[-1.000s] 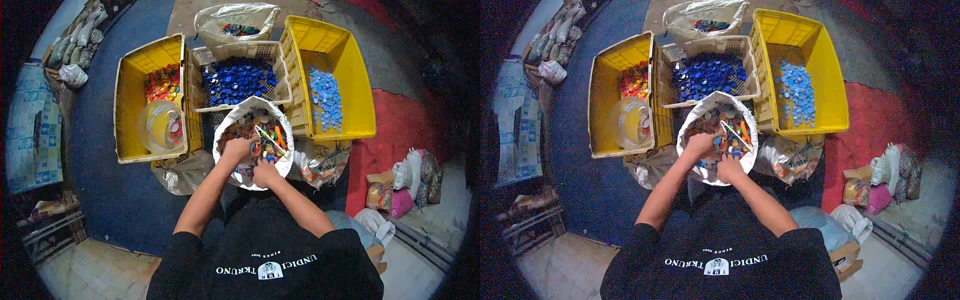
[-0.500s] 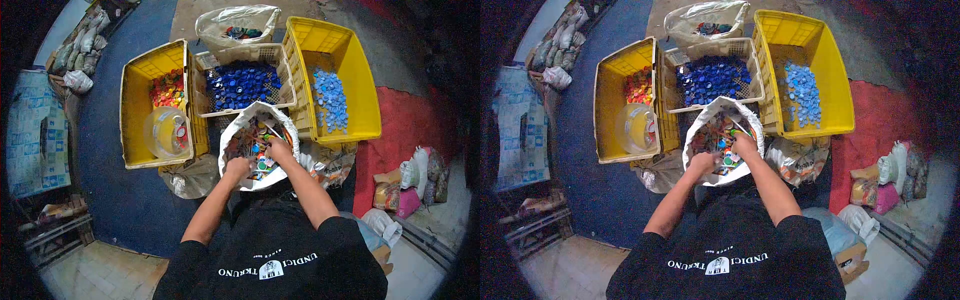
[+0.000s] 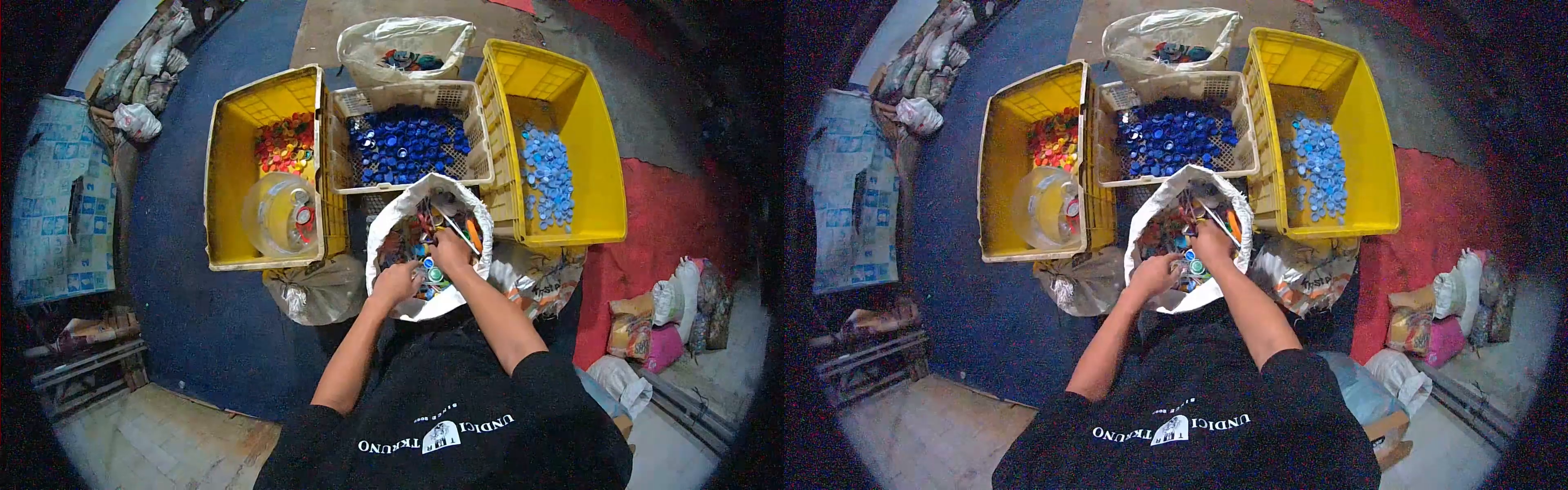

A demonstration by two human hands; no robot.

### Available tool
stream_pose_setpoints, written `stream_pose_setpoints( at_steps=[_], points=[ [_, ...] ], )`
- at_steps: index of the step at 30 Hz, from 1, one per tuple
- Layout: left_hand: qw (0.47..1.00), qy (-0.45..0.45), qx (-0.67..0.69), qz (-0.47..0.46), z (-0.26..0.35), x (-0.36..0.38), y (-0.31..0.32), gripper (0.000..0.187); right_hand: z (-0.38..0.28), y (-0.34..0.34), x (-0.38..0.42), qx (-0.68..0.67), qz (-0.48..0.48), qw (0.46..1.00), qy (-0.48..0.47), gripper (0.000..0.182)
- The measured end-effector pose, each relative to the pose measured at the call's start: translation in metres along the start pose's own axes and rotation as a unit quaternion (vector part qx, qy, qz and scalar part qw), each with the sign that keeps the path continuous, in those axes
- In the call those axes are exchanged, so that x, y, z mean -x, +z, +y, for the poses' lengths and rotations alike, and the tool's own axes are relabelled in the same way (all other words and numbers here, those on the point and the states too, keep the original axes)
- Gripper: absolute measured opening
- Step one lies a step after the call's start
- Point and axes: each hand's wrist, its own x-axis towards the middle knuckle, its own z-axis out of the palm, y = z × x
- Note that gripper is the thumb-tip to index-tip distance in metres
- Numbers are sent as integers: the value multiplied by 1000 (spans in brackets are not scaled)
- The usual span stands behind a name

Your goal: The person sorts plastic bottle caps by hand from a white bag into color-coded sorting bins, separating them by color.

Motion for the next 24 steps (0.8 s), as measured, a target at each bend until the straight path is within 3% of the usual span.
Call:
stream_pose_setpoints(
  at_steps=[4, 6, 8, 9, 10, 12, 16, 18, 22, 24],
  points=[
    [999, -14, 41, -1, 0, 5, -6, 35, -11, -14, 9, 37, 12, 999, 23, 34],
    [997, -19, 72, 22, 0, 8, -8, 32, -18, -33, 22, -50, -13, 997, 55, 34],
    [976, -17, 203, 73, -4, 3, -3, 32, -17, -47, 33, -96, -15, 995, 21, 32],
    [954, -32, 288, 80, -1, -3, -5, 33, -23, -63, 44, -196, -25, 980, 23, 30],
    [936, -49, 342, 69, 3, -6, -5, 35, -26, -71, 53, -295, -34, 955, 24, 29],
    [892, -90, 442, 2, 14, -10, -9, 34, -16, -59, 58, -309, 13, 951, 5, 28],
    [907, -60, 413, -60, 18, -15, -7, 34, -15, -62, 71, -347, 20, 938, -8, 28],
    [875, -86, 468, -88, 21, -13, -10, 36, -14, -65, 76, -353, 4, 935, -30, 27],
    [904, -127, 399, -80, 29, 1, -14, 39, -24, -70, 85, -262, -6, 964, -41, 28],
    [906, -88, 409, -55, 21, 1, -8, 45, -25, -66, 86, -260, -14, 965, -27, 32]
  ],
)
